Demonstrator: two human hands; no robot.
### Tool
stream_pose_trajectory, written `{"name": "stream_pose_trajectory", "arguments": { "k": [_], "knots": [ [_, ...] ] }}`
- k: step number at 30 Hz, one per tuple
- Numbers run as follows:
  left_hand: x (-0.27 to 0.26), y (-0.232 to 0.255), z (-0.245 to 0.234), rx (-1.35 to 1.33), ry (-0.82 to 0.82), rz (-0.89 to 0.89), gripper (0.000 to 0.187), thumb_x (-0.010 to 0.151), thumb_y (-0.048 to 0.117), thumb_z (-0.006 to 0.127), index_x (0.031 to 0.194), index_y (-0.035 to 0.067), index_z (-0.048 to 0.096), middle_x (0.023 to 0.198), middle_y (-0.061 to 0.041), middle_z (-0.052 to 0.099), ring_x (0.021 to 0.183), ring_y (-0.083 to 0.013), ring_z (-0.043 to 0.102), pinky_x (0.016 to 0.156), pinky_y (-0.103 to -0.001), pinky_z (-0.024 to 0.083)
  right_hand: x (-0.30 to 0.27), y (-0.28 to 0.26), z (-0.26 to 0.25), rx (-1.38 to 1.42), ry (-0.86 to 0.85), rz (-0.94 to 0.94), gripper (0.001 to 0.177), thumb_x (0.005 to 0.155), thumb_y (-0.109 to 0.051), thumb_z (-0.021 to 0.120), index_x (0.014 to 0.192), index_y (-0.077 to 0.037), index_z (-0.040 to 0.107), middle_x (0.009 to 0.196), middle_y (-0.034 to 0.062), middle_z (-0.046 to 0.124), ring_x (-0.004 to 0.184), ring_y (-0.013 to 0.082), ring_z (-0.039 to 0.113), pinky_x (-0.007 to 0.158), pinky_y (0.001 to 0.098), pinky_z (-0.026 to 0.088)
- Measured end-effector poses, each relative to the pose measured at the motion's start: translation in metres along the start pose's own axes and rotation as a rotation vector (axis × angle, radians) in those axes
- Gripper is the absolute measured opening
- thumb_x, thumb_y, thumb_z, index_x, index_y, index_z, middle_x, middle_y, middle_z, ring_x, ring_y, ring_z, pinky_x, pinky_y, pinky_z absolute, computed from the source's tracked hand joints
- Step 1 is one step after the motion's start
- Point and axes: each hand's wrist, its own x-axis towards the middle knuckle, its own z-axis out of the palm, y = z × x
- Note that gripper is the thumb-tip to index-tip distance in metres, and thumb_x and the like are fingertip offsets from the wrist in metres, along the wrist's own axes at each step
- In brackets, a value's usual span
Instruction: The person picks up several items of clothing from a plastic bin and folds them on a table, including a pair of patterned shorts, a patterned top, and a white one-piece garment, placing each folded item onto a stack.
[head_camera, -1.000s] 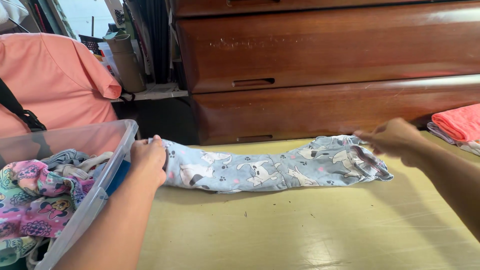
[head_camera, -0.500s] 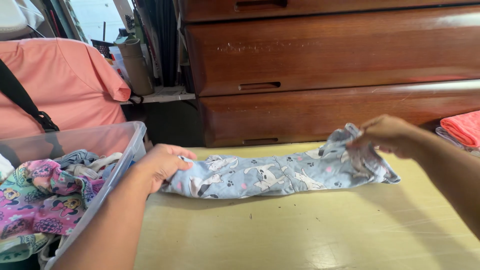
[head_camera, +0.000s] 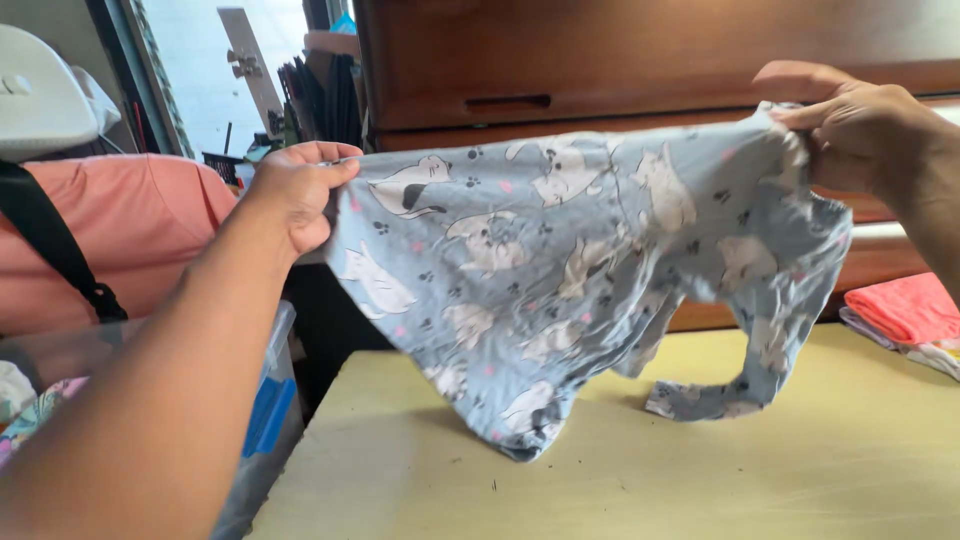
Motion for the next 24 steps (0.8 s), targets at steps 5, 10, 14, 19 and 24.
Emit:
{"name": "stream_pose_trajectory", "arguments": {
  "k": [5,10,14,19,24],
  "knots": [
    [0.007,0.026,0.016,0.175,-0.023,-0.079,0.021,0.094,0.013,0.067,0.108,-0.003,0.067,0.100,-0.014,0.072,0.088,-0.0256,0.073,0.078,-0.045,0.064,0.016,-0.016,-0.005,-0.006,-0.175,0.015,0.032,0.101,-0.002,0.059,0.132,0.000,0.068,0.116,0.0151,0.072,0.107,0.0217,0.070,0.096,0.0365,0.055],
    [-0.022,0.072,0.035,0.771,-0.180,-0.294,0.046,0.082,0.022,0.080,0.119,-0.003,0.070,0.101,-0.017,0.076,0.085,-0.0252,0.073,0.076,-0.044,0.061,0.013,-0.023,-0.006,-0.425,-0.119,-0.050,0.032,0.084,-0.001,0.073,0.116,-0.004,0.074,0.104,0.0122,0.075,0.093,0.0217,0.069,0.083,0.0369,0.054],
    [-0.030,0.074,0.035,1.157,-0.345,-0.359,0.052,0.070,0.005,0.086,0.121,-0.003,0.076,0.096,-0.014,0.080,0.082,-0.0212,0.075,0.072,-0.038,0.059,0.012,-0.017,-0.007,-0.953,-0.150,-0.036,0.026,0.083,-0.017,0.085,0.100,0.002,0.078,0.091,0.0152,0.078,0.083,0.0194,0.065,0.076,0.0355,0.049],
    [-0.026,0.058,0.014,0.975,-0.277,-0.492,0.045,0.081,0.004,0.077,0.126,0.002,0.074,0.100,-0.012,0.077,0.085,-0.0195,0.071,0.071,-0.036,0.053,0.013,-0.007,-0.016,-0.813,-0.101,-0.063,0.025,0.087,-0.014,0.082,0.102,0.005,0.081,0.091,0.0163,0.076,0.081,0.0204,0.064,0.075,0.0371,0.050],
    [-0.037,0.037,0.005,0.460,-0.116,-0.486,0.045,0.083,-0.002,0.068,0.126,0.008,0.065,0.107,-0.005,0.074,0.094,-0.0172,0.071,0.083,-0.039,0.060,0.008,0.006,-0.026,-0.605,-0.059,-0.165,0.026,0.083,-0.009,0.082,0.104,0.005,0.075,0.093,0.0136,0.076,0.084,0.0201,0.071,0.079,0.0352,0.058]
  ]
}}
